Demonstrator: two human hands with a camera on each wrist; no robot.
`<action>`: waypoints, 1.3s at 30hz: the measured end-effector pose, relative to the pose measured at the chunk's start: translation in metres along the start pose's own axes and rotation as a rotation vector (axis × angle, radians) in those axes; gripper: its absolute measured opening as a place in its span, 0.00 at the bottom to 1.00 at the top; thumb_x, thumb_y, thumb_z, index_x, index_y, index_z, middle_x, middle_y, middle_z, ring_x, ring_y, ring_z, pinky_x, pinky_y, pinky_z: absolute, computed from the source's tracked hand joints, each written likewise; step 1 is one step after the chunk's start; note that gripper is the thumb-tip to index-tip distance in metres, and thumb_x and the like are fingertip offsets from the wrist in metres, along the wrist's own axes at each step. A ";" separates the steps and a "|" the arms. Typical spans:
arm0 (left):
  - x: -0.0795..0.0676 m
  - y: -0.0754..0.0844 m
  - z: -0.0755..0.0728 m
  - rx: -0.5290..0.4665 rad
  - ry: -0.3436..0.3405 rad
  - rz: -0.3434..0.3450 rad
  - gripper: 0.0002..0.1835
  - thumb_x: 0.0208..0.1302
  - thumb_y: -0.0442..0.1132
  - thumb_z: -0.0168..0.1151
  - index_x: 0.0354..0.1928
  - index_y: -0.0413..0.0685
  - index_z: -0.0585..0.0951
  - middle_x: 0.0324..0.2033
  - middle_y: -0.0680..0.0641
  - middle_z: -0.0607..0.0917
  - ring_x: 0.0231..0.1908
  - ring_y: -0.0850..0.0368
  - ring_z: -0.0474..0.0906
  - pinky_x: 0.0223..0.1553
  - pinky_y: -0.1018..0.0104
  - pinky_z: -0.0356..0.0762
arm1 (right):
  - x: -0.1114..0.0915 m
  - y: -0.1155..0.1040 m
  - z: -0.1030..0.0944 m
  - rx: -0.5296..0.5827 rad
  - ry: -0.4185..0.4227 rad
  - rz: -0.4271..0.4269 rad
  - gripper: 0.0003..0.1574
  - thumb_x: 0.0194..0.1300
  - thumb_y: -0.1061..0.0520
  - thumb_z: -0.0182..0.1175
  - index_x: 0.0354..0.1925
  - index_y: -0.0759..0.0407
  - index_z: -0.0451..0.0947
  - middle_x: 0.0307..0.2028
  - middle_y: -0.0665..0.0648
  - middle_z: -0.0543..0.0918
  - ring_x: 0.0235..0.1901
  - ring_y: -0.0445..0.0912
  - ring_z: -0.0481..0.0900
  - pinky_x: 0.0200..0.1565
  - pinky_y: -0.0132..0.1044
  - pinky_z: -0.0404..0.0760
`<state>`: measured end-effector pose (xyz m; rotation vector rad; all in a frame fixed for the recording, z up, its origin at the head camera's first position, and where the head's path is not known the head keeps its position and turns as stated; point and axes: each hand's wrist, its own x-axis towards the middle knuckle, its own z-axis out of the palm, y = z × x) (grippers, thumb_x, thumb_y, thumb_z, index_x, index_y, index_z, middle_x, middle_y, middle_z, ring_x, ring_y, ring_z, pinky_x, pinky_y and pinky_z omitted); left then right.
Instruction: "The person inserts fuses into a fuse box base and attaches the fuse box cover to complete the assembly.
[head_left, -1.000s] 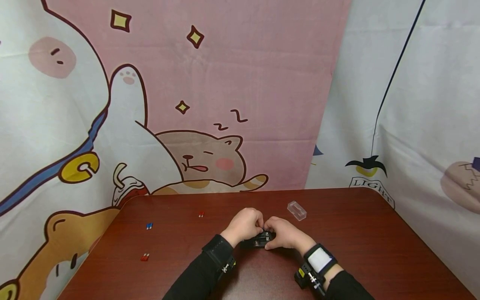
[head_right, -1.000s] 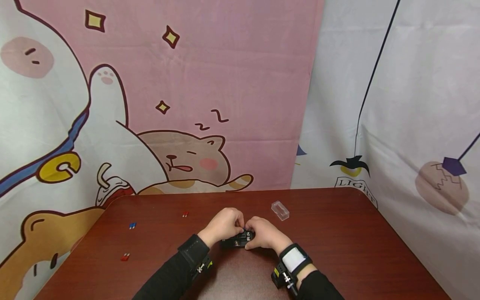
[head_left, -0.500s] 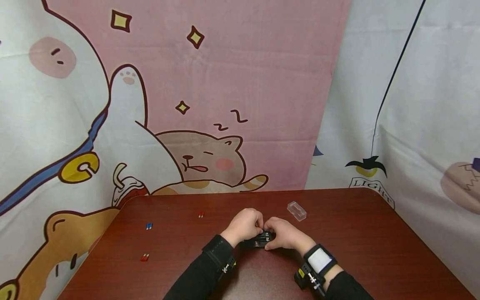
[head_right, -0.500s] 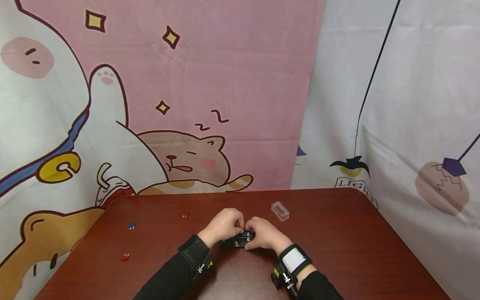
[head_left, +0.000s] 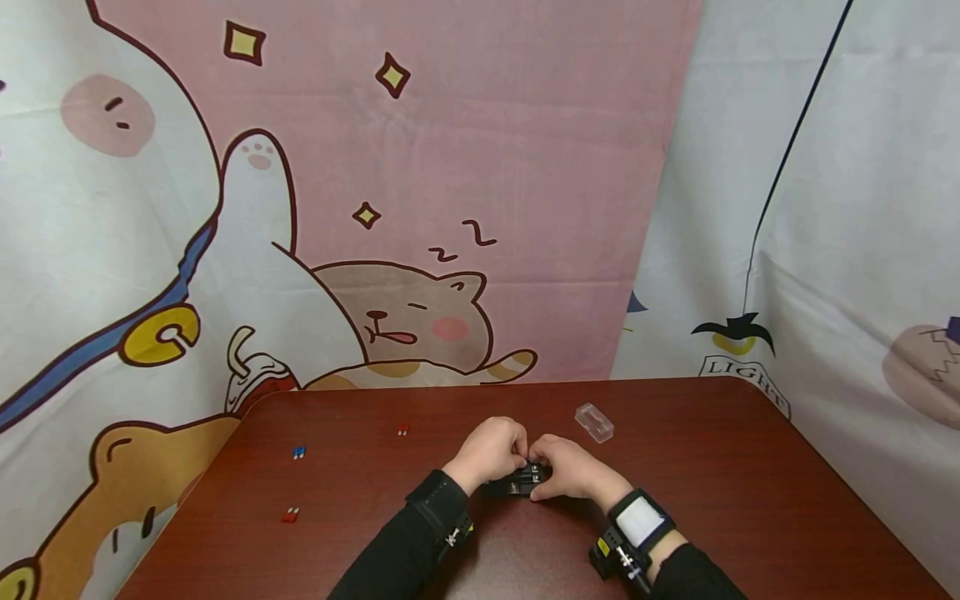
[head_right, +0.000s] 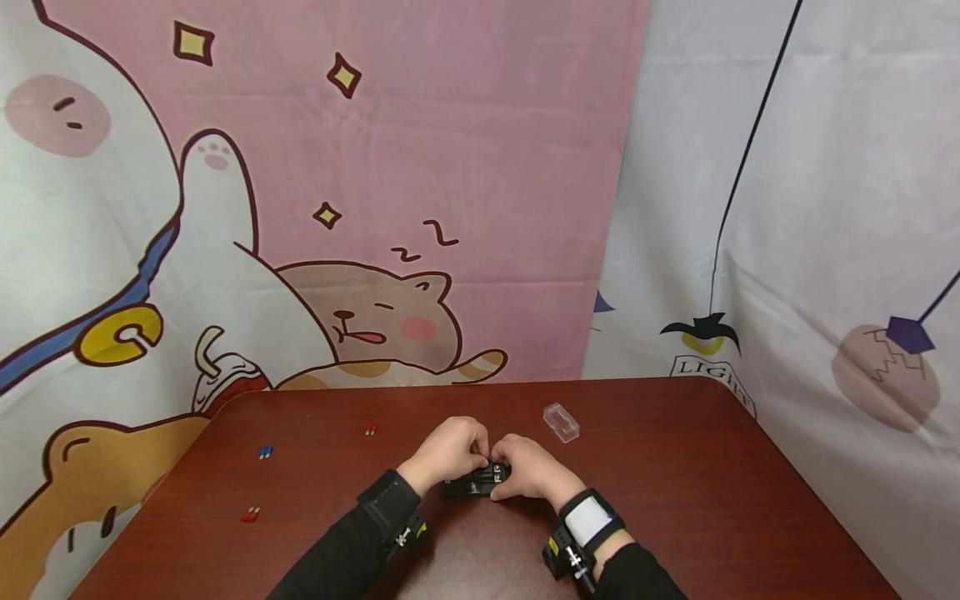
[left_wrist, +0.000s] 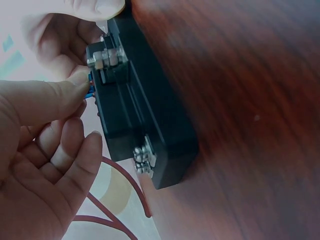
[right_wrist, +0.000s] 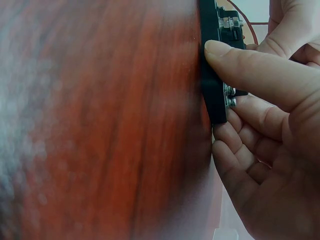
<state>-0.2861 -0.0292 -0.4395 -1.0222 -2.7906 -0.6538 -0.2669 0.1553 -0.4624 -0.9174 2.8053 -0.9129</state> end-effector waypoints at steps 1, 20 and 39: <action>0.000 0.000 0.000 0.001 -0.001 0.000 0.10 0.51 0.34 0.77 0.21 0.53 0.84 0.21 0.61 0.76 0.27 0.67 0.71 0.31 0.73 0.71 | 0.000 0.000 0.000 0.001 -0.001 0.000 0.26 0.41 0.58 0.80 0.38 0.59 0.77 0.34 0.48 0.75 0.34 0.44 0.71 0.38 0.38 0.73; 0.003 0.003 -0.001 0.015 -0.024 -0.009 0.11 0.51 0.33 0.77 0.19 0.54 0.83 0.20 0.61 0.76 0.25 0.67 0.71 0.29 0.73 0.70 | 0.000 0.000 0.000 -0.008 0.005 -0.011 0.26 0.41 0.58 0.80 0.38 0.58 0.77 0.33 0.49 0.74 0.33 0.43 0.70 0.38 0.37 0.72; 0.005 0.003 0.000 -0.014 -0.038 -0.042 0.12 0.49 0.32 0.77 0.18 0.53 0.82 0.17 0.62 0.75 0.22 0.66 0.70 0.25 0.73 0.69 | 0.000 0.000 0.000 -0.011 0.001 0.006 0.26 0.42 0.58 0.80 0.38 0.59 0.77 0.34 0.50 0.75 0.35 0.45 0.72 0.39 0.39 0.74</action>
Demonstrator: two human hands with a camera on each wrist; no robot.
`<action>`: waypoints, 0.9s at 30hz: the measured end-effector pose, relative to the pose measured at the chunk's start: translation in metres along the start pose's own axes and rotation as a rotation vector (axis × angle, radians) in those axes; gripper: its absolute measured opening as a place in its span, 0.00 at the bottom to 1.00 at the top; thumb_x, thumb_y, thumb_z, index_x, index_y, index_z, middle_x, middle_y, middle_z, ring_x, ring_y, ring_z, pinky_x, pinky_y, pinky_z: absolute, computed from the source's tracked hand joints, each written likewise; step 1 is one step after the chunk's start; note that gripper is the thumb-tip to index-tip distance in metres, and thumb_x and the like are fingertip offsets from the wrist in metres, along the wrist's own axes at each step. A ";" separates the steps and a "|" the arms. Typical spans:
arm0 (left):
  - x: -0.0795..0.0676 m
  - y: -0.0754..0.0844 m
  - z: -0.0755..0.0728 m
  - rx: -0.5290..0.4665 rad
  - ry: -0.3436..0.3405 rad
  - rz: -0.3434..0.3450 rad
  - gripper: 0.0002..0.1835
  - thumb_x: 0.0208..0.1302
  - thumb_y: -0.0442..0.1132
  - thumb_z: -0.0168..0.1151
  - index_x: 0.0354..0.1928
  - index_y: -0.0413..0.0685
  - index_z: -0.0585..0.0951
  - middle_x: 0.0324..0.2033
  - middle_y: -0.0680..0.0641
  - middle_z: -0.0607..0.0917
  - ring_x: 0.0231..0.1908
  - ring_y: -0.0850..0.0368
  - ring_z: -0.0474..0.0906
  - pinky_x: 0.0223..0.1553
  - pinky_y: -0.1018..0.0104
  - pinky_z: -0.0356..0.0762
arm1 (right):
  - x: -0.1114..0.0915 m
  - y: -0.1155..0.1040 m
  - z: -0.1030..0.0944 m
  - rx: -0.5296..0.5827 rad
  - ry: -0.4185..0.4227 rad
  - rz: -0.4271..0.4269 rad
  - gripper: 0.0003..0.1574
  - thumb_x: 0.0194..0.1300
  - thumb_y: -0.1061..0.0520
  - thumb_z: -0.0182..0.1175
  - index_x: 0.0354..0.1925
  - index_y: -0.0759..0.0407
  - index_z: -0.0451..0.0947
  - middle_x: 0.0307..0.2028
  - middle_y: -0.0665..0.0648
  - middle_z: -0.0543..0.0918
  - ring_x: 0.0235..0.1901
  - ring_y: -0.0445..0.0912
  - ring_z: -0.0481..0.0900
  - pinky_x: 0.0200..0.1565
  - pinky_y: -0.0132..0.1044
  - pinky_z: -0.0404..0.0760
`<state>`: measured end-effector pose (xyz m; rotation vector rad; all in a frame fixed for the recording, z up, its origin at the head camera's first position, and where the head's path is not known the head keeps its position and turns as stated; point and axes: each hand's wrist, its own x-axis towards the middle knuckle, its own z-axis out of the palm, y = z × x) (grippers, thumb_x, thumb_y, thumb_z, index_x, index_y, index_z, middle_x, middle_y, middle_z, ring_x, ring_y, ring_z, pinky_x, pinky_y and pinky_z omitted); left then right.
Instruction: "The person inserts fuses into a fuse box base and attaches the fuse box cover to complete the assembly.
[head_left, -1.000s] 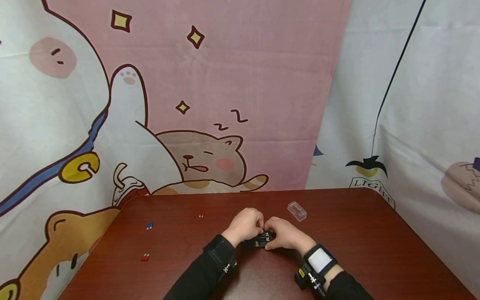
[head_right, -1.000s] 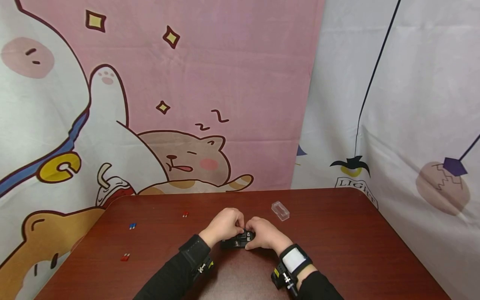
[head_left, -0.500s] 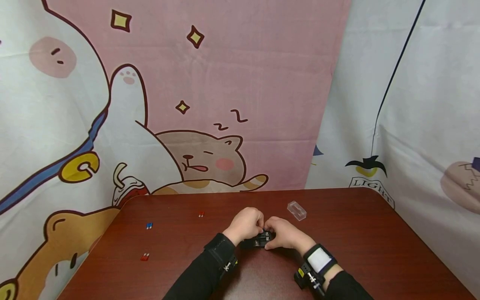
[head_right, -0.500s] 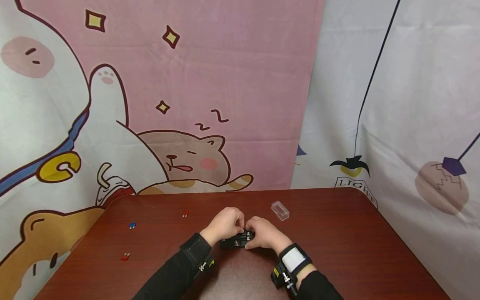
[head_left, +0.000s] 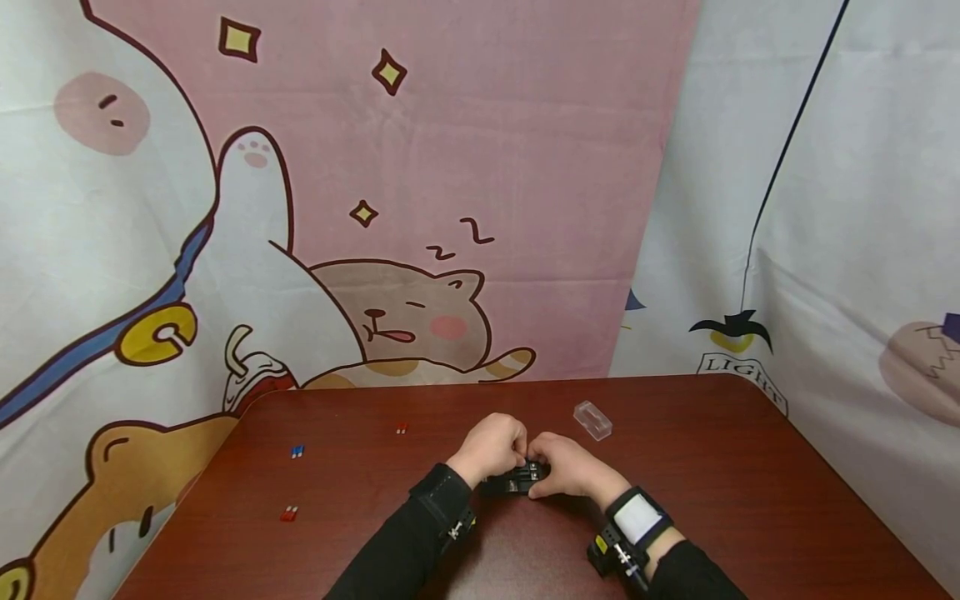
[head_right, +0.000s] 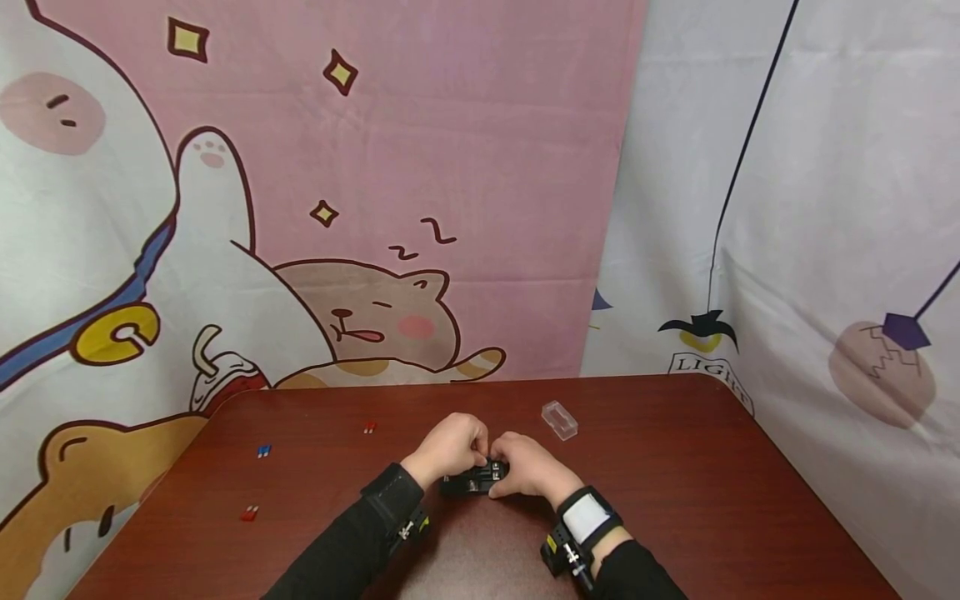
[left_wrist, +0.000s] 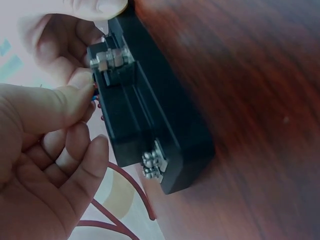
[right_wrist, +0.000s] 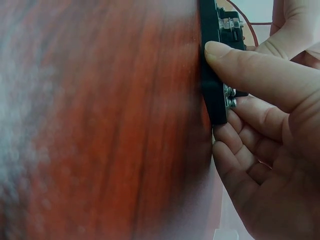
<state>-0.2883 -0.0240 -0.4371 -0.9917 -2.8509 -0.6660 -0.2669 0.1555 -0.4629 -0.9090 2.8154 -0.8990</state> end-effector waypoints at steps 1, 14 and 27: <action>0.000 0.000 0.000 0.004 0.000 0.000 0.12 0.49 0.33 0.77 0.18 0.53 0.82 0.18 0.62 0.76 0.23 0.66 0.70 0.26 0.73 0.69 | 0.000 0.000 0.000 0.000 -0.001 0.001 0.26 0.42 0.58 0.80 0.38 0.59 0.77 0.35 0.50 0.75 0.35 0.45 0.72 0.39 0.39 0.74; -0.001 -0.003 0.000 0.042 -0.021 0.013 0.12 0.52 0.35 0.77 0.20 0.55 0.81 0.20 0.61 0.75 0.25 0.66 0.70 0.29 0.73 0.69 | 0.000 -0.002 -0.002 -0.003 0.001 -0.015 0.26 0.41 0.58 0.80 0.38 0.59 0.77 0.35 0.49 0.76 0.36 0.45 0.74 0.41 0.39 0.75; -0.007 -0.005 -0.010 0.051 -0.033 0.045 0.06 0.52 0.37 0.77 0.27 0.52 0.86 0.22 0.60 0.78 0.26 0.67 0.72 0.30 0.73 0.72 | -0.001 -0.004 -0.001 0.016 -0.011 0.005 0.25 0.43 0.59 0.80 0.39 0.59 0.79 0.35 0.50 0.76 0.35 0.44 0.74 0.40 0.40 0.75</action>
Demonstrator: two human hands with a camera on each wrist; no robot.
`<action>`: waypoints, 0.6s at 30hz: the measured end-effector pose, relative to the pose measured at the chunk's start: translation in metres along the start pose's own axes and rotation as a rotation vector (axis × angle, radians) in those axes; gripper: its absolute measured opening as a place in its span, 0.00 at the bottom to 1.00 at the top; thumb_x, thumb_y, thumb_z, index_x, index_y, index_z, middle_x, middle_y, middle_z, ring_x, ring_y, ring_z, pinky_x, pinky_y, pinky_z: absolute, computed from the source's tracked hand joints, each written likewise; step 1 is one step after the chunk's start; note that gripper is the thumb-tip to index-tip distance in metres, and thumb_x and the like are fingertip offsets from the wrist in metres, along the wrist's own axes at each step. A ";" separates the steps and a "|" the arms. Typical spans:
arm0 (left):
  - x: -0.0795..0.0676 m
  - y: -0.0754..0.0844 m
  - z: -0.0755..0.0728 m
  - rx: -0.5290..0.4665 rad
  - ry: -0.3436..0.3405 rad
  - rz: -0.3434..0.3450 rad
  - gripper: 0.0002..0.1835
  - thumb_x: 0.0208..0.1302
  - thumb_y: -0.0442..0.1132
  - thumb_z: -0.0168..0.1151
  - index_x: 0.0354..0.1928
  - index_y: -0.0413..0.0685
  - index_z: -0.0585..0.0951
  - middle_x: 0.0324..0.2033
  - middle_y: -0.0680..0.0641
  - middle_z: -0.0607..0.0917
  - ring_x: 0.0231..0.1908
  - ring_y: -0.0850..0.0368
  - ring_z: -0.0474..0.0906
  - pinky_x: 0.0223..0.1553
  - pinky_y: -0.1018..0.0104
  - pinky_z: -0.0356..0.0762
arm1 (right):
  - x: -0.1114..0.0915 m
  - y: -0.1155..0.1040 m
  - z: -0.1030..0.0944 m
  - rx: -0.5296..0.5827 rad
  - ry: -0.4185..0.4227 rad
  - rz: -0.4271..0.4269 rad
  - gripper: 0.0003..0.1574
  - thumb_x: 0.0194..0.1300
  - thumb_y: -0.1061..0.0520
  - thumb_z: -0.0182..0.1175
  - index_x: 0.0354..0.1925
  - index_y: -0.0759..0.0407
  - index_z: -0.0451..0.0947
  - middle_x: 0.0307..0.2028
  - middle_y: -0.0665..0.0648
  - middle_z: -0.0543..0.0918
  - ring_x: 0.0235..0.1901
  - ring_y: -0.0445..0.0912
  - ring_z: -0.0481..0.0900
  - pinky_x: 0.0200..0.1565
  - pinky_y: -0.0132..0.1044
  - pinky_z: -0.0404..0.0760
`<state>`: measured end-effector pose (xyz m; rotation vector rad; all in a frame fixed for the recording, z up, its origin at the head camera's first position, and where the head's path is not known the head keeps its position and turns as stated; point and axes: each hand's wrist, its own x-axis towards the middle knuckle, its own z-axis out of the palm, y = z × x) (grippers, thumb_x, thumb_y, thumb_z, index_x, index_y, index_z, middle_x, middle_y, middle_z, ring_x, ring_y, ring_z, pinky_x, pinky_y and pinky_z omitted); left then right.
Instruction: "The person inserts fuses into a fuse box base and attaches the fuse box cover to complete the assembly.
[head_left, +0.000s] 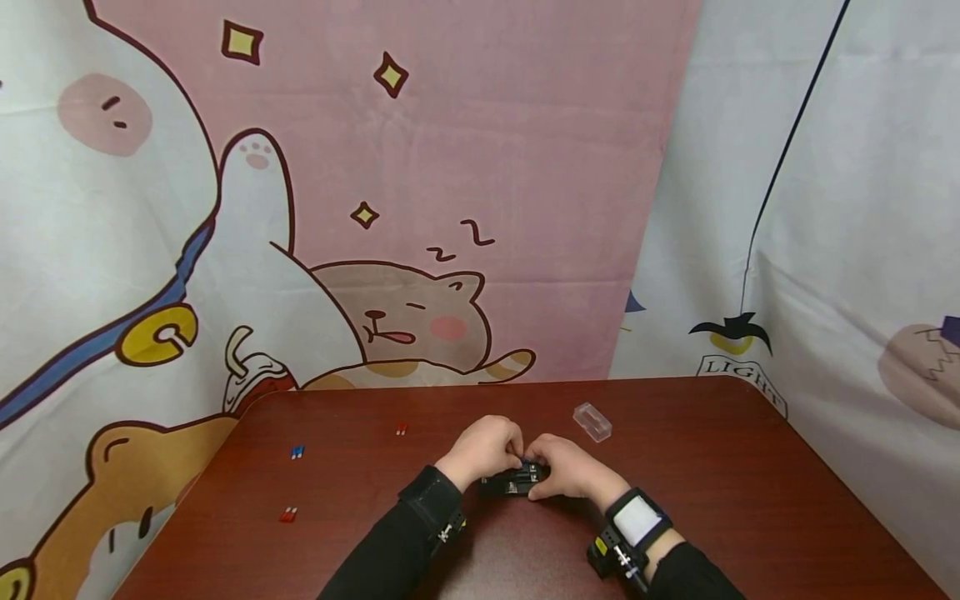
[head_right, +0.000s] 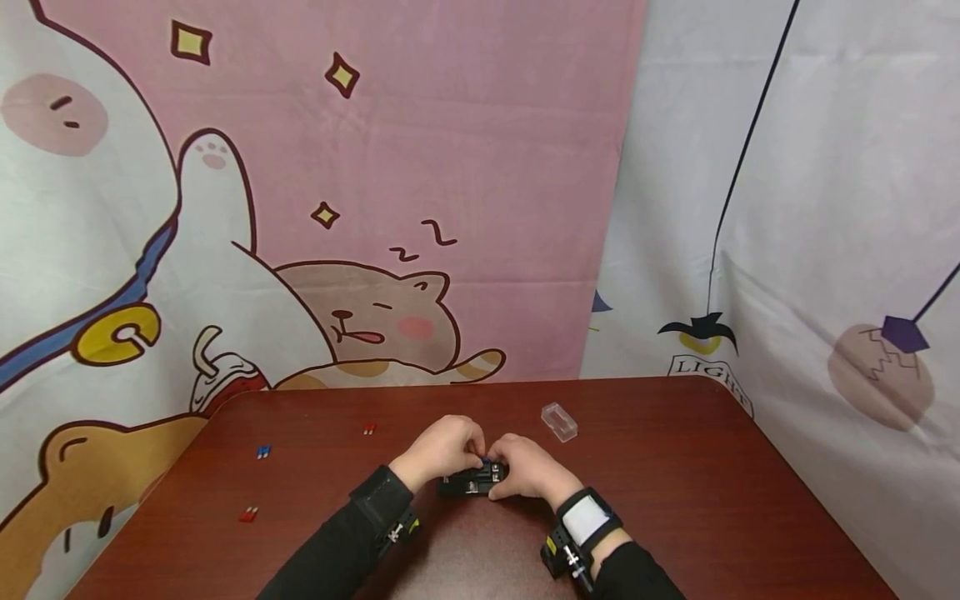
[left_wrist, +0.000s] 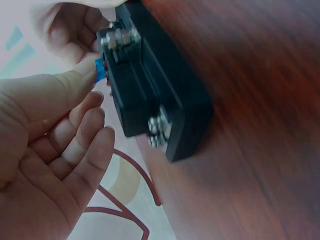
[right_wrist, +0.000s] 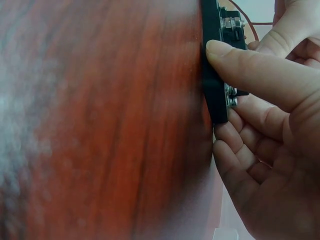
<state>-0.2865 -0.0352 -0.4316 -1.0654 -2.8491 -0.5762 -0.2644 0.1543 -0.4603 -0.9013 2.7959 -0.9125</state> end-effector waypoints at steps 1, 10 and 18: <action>-0.001 -0.001 -0.001 0.001 0.001 0.002 0.06 0.53 0.37 0.77 0.27 0.52 0.86 0.23 0.59 0.79 0.26 0.67 0.72 0.31 0.73 0.72 | 0.000 0.000 0.000 0.002 -0.004 0.006 0.25 0.43 0.59 0.80 0.40 0.58 0.80 0.36 0.50 0.77 0.35 0.45 0.74 0.41 0.40 0.75; -0.011 -0.019 -0.011 -0.009 0.018 -0.026 0.06 0.54 0.37 0.76 0.29 0.49 0.86 0.25 0.56 0.80 0.28 0.64 0.73 0.32 0.69 0.74 | 0.001 -0.002 -0.001 0.008 0.003 0.011 0.24 0.43 0.58 0.80 0.39 0.57 0.81 0.36 0.48 0.77 0.36 0.44 0.75 0.42 0.41 0.75; -0.023 -0.036 -0.014 -0.016 0.034 -0.049 0.05 0.54 0.37 0.76 0.30 0.48 0.86 0.25 0.56 0.80 0.28 0.63 0.72 0.33 0.66 0.75 | 0.000 -0.002 0.000 -0.004 -0.003 0.016 0.25 0.43 0.57 0.80 0.39 0.57 0.80 0.36 0.49 0.76 0.37 0.45 0.75 0.43 0.42 0.75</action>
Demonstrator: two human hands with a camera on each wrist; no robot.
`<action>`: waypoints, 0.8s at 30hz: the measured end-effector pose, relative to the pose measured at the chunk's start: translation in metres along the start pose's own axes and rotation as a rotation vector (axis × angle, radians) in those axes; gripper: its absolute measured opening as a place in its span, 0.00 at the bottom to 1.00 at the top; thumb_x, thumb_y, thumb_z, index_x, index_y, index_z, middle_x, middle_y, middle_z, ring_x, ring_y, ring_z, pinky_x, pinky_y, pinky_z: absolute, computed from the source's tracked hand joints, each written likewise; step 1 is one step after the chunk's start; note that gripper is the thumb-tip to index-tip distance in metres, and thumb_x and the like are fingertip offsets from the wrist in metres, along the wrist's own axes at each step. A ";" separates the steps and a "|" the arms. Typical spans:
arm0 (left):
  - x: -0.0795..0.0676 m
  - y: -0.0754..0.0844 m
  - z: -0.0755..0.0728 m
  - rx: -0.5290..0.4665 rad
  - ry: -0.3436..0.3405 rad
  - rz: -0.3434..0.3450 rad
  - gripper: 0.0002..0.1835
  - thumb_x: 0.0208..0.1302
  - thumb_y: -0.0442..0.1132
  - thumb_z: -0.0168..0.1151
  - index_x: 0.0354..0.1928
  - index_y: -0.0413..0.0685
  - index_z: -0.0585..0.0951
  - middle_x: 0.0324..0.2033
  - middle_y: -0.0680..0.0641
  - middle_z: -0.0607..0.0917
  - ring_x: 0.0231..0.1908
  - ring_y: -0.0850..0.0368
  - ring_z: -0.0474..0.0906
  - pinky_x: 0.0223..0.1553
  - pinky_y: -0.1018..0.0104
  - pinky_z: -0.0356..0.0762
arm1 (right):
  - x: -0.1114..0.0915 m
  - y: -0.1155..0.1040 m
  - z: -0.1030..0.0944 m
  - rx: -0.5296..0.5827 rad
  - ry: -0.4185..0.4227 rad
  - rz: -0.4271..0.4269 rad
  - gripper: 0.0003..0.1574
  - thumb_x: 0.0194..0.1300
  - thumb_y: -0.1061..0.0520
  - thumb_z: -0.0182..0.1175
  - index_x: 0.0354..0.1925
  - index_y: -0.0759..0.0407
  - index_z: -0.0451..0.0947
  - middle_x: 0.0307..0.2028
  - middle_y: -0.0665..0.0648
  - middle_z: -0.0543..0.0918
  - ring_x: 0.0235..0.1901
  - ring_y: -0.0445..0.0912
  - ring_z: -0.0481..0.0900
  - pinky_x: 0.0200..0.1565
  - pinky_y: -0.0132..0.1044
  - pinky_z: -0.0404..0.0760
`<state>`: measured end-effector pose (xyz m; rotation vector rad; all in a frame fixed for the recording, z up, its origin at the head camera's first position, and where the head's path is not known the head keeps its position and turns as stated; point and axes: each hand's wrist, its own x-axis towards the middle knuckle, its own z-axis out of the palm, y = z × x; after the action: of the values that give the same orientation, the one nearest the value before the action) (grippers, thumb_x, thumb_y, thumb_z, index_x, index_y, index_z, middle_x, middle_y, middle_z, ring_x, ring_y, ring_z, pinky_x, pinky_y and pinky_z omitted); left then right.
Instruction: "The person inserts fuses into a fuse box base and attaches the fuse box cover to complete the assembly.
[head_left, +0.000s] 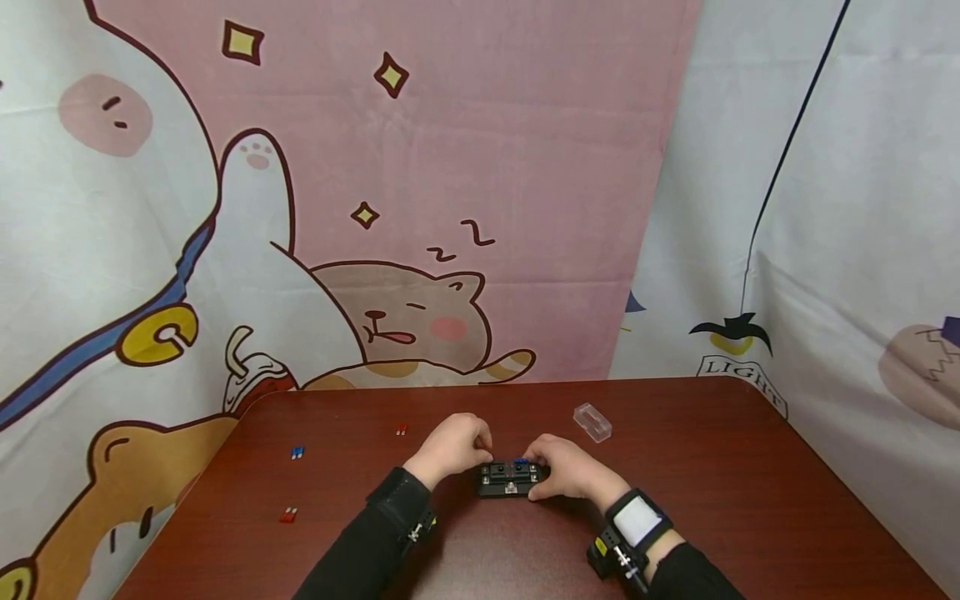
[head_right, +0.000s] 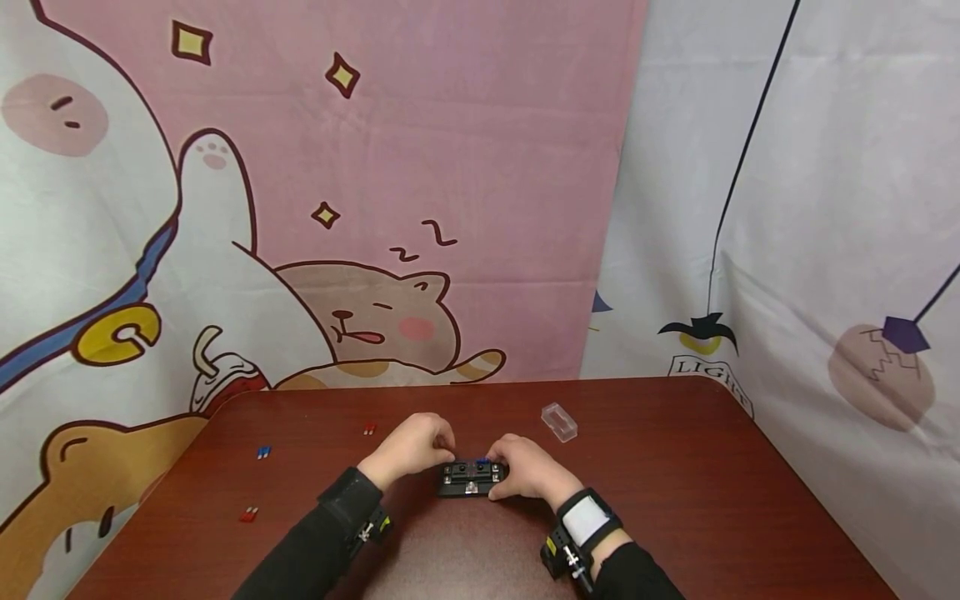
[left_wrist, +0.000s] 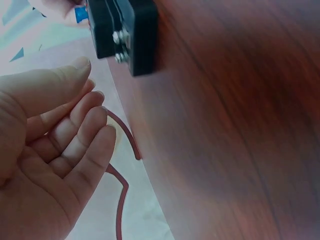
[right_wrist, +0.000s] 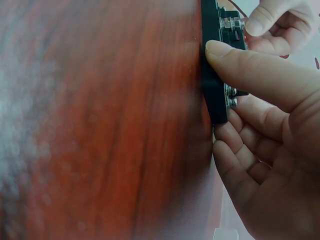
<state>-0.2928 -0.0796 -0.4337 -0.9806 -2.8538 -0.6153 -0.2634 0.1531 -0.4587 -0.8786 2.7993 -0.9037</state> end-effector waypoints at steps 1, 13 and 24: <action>-0.001 -0.002 -0.001 -0.001 0.001 -0.001 0.05 0.54 0.37 0.76 0.30 0.48 0.86 0.25 0.56 0.81 0.28 0.62 0.72 0.34 0.66 0.75 | 0.000 0.000 0.000 0.000 -0.001 0.003 0.25 0.43 0.57 0.80 0.39 0.57 0.80 0.36 0.49 0.76 0.37 0.45 0.74 0.43 0.42 0.75; -0.014 -0.026 -0.009 -0.029 0.041 -0.037 0.05 0.55 0.34 0.74 0.32 0.46 0.86 0.28 0.53 0.81 0.30 0.58 0.76 0.34 0.61 0.76 | 0.001 0.002 0.002 -0.015 -0.004 0.022 0.25 0.44 0.56 0.80 0.41 0.55 0.80 0.38 0.48 0.77 0.38 0.44 0.75 0.44 0.44 0.76; -0.019 -0.039 -0.014 -0.009 0.058 -0.069 0.06 0.54 0.33 0.75 0.33 0.44 0.86 0.28 0.51 0.82 0.31 0.55 0.78 0.37 0.57 0.77 | 0.000 0.003 0.002 -0.011 -0.006 0.024 0.25 0.45 0.55 0.80 0.41 0.56 0.80 0.38 0.47 0.76 0.39 0.45 0.76 0.45 0.44 0.76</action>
<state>-0.3021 -0.1236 -0.4381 -0.8541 -2.8466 -0.6523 -0.2647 0.1536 -0.4621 -0.8457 2.8060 -0.8812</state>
